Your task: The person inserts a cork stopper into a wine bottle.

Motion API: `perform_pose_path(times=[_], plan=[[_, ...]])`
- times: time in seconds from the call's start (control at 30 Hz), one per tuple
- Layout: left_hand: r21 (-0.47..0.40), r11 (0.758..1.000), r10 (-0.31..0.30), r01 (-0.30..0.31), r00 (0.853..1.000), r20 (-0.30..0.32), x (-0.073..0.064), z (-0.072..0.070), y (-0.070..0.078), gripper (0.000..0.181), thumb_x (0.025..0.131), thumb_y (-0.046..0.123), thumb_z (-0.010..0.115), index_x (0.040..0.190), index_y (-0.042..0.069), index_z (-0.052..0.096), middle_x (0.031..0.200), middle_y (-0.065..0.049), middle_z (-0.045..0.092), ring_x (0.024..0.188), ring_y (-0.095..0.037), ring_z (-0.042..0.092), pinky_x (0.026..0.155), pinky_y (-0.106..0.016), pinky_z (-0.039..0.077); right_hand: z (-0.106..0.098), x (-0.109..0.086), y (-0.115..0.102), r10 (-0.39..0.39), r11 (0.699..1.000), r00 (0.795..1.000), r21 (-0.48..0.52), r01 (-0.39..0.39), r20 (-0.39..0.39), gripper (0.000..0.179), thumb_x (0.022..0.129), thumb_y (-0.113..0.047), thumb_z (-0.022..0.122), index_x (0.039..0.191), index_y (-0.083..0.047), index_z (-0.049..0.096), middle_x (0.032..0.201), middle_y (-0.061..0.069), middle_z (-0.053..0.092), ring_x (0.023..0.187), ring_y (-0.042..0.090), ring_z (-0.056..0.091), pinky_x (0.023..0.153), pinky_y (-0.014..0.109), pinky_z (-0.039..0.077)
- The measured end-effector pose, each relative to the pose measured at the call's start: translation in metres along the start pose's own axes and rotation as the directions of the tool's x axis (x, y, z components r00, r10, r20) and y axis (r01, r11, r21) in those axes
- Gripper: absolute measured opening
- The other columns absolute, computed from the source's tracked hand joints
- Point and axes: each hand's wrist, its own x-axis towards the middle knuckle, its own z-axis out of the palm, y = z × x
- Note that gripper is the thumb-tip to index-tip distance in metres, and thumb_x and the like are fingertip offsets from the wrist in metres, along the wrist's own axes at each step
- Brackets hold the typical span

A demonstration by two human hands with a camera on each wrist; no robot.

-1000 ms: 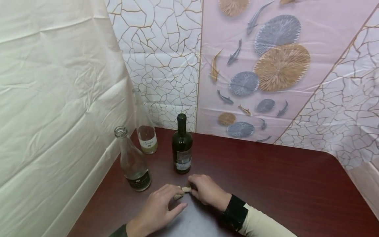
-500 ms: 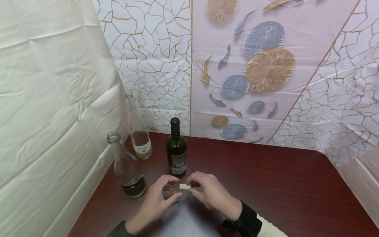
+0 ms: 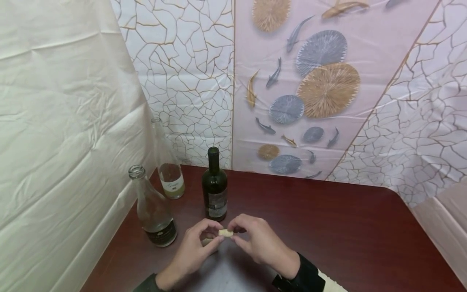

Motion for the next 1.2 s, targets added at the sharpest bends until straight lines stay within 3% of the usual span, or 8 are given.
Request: perform_pose_path(times=[0.27, 0.47, 0.5, 0.57, 0.73, 0.8, 0.93, 1.2], plan=[[-0.034, 0.999, 0.034, -0.035, 0.999, -0.021, -0.003, -0.001, 0.001, 0.024, 0.088, 0.024, 0.073, 0.109, 0.017, 0.064, 0.101, 0.002, 0.068, 0.089, -0.012, 0.067, 0.075, -0.033, 0.061, 0.004, -0.002, 0.001, -0.018, 0.998, 0.998, 0.063, 0.022, -0.058, 0.02, 0.087, -0.02, 0.074, 0.105, -0.025, 0.066, 0.101, -0.011, 0.064, 0.09, 0.003, 0.062, 0.077, 0.029, 0.058], [-0.057, 0.99, 0.123, -0.128, 0.988, -0.089, -0.001, -0.001, 0.007, 0.024, 0.087, 0.013, 0.073, 0.109, 0.008, 0.065, 0.103, -0.008, 0.066, 0.09, -0.016, 0.068, 0.072, -0.034, 0.061, 0.003, 0.0, 0.001, 0.09, 0.948, 0.984, 0.316, -0.038, -0.154, 0.028, 0.084, -0.022, 0.077, 0.109, -0.021, 0.066, 0.108, 0.0, 0.066, 0.095, 0.017, 0.068, 0.079, 0.033, 0.06], [-0.061, 0.988, 0.134, -0.14, 0.986, -0.096, 0.0, -0.001, 0.009, 0.024, 0.086, 0.009, 0.073, 0.109, 0.006, 0.065, 0.103, -0.01, 0.066, 0.09, -0.018, 0.068, 0.072, -0.035, 0.061, 0.002, 0.001, 0.001, 0.146, 0.921, 0.979, 0.382, -0.08, -0.145, 0.028, 0.084, -0.023, 0.077, 0.11, -0.02, 0.066, 0.108, 0.003, 0.067, 0.094, 0.018, 0.069, 0.079, 0.033, 0.06], [-0.065, 0.983, 0.164, -0.171, 0.981, -0.106, 0.002, -0.001, 0.014, 0.025, 0.084, 0.001, 0.073, 0.108, 0.001, 0.064, 0.103, -0.014, 0.065, 0.09, -0.021, 0.068, 0.072, -0.036, 0.061, -0.001, 0.003, 0.001, 0.267, 0.804, 0.961, 0.566, -0.182, -0.07, 0.033, 0.084, -0.024, 0.077, 0.113, -0.013, 0.065, 0.108, 0.009, 0.068, 0.095, 0.021, 0.07, 0.08, 0.036, 0.06], [-0.033, 0.968, 0.242, -0.247, 0.964, -0.114, 0.007, -0.002, 0.032, 0.027, 0.08, -0.01, 0.073, 0.104, -0.002, 0.064, 0.103, -0.019, 0.065, 0.088, -0.025, 0.067, 0.071, -0.043, 0.06, -0.006, 0.01, 0.002, 0.424, 0.297, 0.88, 0.886, -0.357, 0.213, 0.049, 0.085, -0.014, 0.075, 0.125, 0.006, 0.055, 0.109, 0.013, 0.064, 0.097, 0.025, 0.067, 0.089, 0.046, 0.056], [-0.024, 0.964, 0.261, -0.265, 0.959, -0.111, 0.008, -0.003, 0.038, 0.027, 0.079, -0.01, 0.073, 0.103, -0.002, 0.064, 0.102, -0.019, 0.065, 0.088, -0.026, 0.067, 0.07, -0.045, 0.06, -0.006, 0.011, 0.003, 0.411, 0.161, 0.867, 0.914, -0.372, 0.281, 0.049, 0.087, -0.008, 0.072, 0.127, 0.009, 0.051, 0.11, 0.012, 0.062, 0.1, 0.026, 0.066, 0.092, 0.045, 0.054], [-0.016, 0.954, 0.295, -0.299, 0.949, -0.108, 0.01, -0.003, 0.043, 0.028, 0.078, -0.012, 0.073, 0.102, -0.003, 0.063, 0.101, -0.019, 0.065, 0.087, -0.026, 0.067, 0.069, -0.044, 0.061, -0.004, 0.012, 0.004, 0.371, 0.065, 0.867, 0.922, -0.383, 0.334, 0.048, 0.089, -0.003, 0.068, 0.131, 0.009, 0.047, 0.115, 0.014, 0.062, 0.106, 0.028, 0.065, 0.095, 0.043, 0.053], [0.022, 0.937, 0.349, -0.349, 0.93, -0.114, 0.009, -0.002, 0.043, 0.031, 0.074, -0.016, 0.074, 0.1, -0.003, 0.063, 0.098, -0.019, 0.065, 0.086, -0.026, 0.067, 0.066, -0.045, 0.06, 0.003, 0.011, 0.004, 0.369, 0.074, 0.868, 0.921, -0.383, 0.331, 0.052, 0.089, -0.001, 0.067, 0.134, 0.011, 0.044, 0.116, 0.015, 0.062, 0.101, 0.021, 0.067, 0.092, 0.032, 0.054]])
